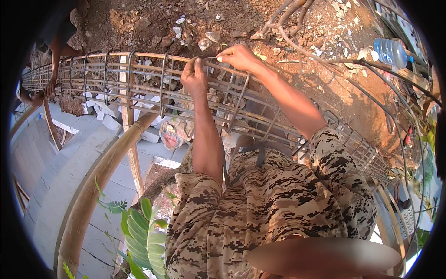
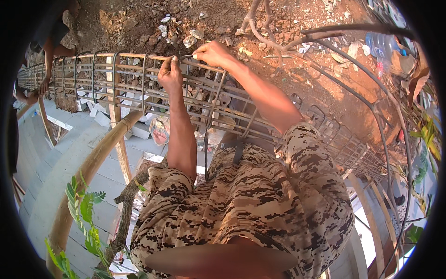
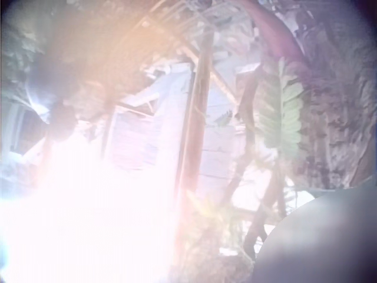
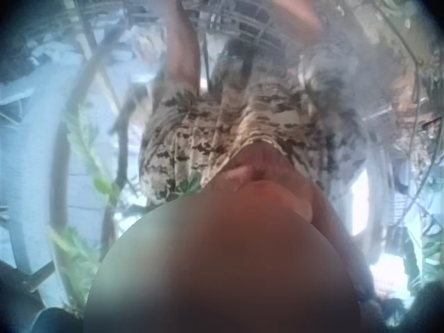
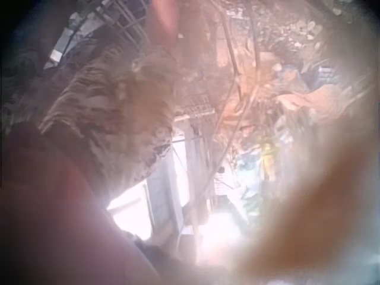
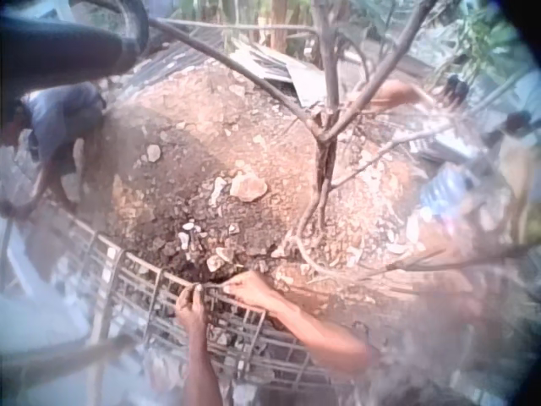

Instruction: The person assembles a rebar cage by tying intersecting steel bars with wire using pliers. They repeatedly position the wire, twist it to secure the joints, and trim excess wire while working on a partially built cylindrical rebar structure.

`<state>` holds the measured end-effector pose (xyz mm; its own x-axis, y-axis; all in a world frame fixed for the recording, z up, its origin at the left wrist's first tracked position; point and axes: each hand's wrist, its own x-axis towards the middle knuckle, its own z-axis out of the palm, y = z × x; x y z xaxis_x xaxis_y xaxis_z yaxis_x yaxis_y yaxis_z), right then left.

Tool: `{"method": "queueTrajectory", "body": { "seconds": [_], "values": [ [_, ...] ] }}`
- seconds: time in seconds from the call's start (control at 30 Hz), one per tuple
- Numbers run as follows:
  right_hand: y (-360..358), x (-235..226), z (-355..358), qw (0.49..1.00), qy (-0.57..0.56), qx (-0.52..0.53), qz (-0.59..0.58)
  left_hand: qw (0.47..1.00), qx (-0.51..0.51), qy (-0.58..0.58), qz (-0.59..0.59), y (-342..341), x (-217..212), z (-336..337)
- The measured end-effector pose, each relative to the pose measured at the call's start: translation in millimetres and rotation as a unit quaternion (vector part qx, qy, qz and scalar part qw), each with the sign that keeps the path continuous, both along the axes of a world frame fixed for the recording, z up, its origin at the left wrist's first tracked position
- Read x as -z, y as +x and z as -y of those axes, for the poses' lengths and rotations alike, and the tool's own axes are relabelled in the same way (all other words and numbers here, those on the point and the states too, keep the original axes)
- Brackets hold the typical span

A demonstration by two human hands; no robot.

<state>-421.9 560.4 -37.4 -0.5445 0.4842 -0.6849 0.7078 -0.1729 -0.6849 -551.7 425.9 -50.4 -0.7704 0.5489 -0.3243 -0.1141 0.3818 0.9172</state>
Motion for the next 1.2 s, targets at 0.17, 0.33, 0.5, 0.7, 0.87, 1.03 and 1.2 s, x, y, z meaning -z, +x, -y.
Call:
{"method": "queueTrajectory", "body": {
  "seconds": [0.17,0.33,0.5,0.7,0.87,1.03,1.2],
  "values": [
    [30,-89,137,0.978,0.003,0.184,-0.097,0.839,0.342,-0.331,-0.265,5,-41,-10],
    [155,-115,204,0.986,0.105,0.073,-0.105,0.759,0.420,-0.408,-0.285,59,-76,-27],
    [467,-137,248,0.808,0.398,0.261,0.348,0.851,0.346,-0.366,-0.150,164,-59,38],
    [561,-116,363,0.762,0.254,0.361,0.474,0.896,0.170,-0.335,-0.237,192,-75,77],
    [514,-150,430,0.811,0.241,0.393,0.361,0.914,0.115,-0.237,-0.308,144,-101,151],
    [470,-187,399,0.891,-0.027,0.387,0.237,0.912,0.108,-0.205,-0.339,105,-85,210],
    [303,-200,324,0.954,-0.196,0.219,-0.056,0.894,0.142,-0.104,-0.411,69,-76,232]
  ]
}}
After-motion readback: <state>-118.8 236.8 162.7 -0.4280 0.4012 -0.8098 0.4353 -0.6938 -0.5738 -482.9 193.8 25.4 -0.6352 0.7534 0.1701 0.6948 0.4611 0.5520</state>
